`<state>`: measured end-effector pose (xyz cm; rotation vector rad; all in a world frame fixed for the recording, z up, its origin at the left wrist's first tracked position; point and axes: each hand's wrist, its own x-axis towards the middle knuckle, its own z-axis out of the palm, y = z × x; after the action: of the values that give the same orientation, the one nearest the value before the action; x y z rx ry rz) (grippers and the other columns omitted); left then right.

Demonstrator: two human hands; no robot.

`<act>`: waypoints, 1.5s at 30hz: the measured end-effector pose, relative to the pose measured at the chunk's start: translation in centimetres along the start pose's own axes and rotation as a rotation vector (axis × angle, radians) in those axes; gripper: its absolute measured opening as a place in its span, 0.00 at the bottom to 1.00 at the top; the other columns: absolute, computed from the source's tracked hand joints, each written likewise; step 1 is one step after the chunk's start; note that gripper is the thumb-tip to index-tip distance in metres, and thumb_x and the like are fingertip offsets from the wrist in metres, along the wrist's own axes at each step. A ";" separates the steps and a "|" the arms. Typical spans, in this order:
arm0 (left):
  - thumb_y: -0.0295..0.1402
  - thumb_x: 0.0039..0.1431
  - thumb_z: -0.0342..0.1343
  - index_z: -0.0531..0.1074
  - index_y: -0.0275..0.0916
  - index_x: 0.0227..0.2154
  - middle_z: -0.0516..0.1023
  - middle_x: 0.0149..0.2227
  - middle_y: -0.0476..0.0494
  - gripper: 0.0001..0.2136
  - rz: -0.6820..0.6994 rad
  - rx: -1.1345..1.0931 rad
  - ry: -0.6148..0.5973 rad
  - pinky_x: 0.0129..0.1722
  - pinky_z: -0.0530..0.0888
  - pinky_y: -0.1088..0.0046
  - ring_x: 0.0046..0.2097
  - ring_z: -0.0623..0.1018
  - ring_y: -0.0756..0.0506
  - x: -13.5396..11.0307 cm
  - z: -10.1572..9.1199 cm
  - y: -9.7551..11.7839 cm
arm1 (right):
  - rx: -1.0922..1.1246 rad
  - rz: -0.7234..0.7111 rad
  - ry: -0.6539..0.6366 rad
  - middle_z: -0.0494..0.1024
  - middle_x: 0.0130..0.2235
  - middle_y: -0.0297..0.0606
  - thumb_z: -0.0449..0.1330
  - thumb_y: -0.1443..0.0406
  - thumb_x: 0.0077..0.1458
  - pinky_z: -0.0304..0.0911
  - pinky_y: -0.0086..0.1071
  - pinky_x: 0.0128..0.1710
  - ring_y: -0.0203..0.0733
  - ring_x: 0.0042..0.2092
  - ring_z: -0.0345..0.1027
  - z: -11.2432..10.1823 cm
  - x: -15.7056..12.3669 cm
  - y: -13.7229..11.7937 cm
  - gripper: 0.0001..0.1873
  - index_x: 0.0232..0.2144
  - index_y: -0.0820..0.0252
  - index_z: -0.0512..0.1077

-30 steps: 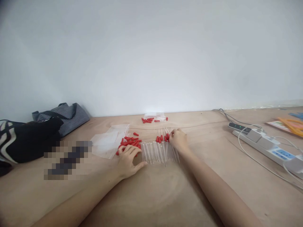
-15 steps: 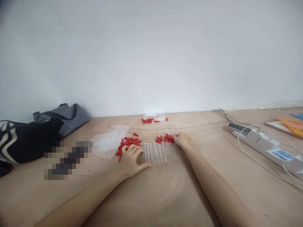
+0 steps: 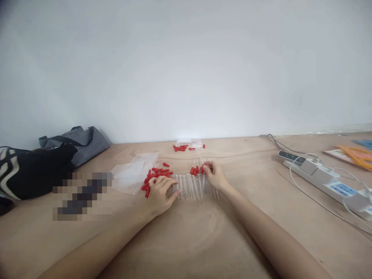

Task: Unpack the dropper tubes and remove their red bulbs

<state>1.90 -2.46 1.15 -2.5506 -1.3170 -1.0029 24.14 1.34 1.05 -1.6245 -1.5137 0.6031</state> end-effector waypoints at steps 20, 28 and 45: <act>0.37 0.55 0.52 0.73 0.46 0.29 0.78 0.29 0.54 0.06 -0.002 0.073 0.157 0.43 0.52 0.61 0.36 0.71 0.47 0.4 0.1 0.1 | 0.170 -0.360 0.176 0.74 0.33 0.40 0.57 0.53 0.46 0.55 0.38 0.40 0.41 0.37 0.65 1.3 -4.1 -2.4 0.19 0.37 0.59 0.69; 0.37 0.56 0.50 0.73 0.49 0.32 0.78 0.32 0.50 0.06 0.135 0.185 0.140 0.45 0.52 0.59 0.38 0.72 0.46 0.3 0.2 0.4 | -0.546 -0.840 0.084 0.75 0.29 0.32 0.50 0.65 0.57 0.34 0.41 0.50 0.38 0.41 0.62 2.5 -5.3 -1.8 0.12 0.39 0.49 0.71; 0.30 0.54 0.52 0.72 0.48 0.26 0.76 0.40 0.50 0.07 0.257 0.311 0.221 0.50 0.48 0.52 0.46 0.70 0.42 0.1 0.2 -0.1 | -0.676 -0.870 -0.073 0.73 0.26 0.30 0.48 0.74 0.51 0.28 0.42 0.53 0.39 0.42 0.59 1.2 -5.5 -2.1 0.29 0.51 0.35 0.58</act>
<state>1.96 -2.24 1.00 -2.2313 -0.9708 -0.9153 21.05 -3.81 1.05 -1.1717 -2.4042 -0.3752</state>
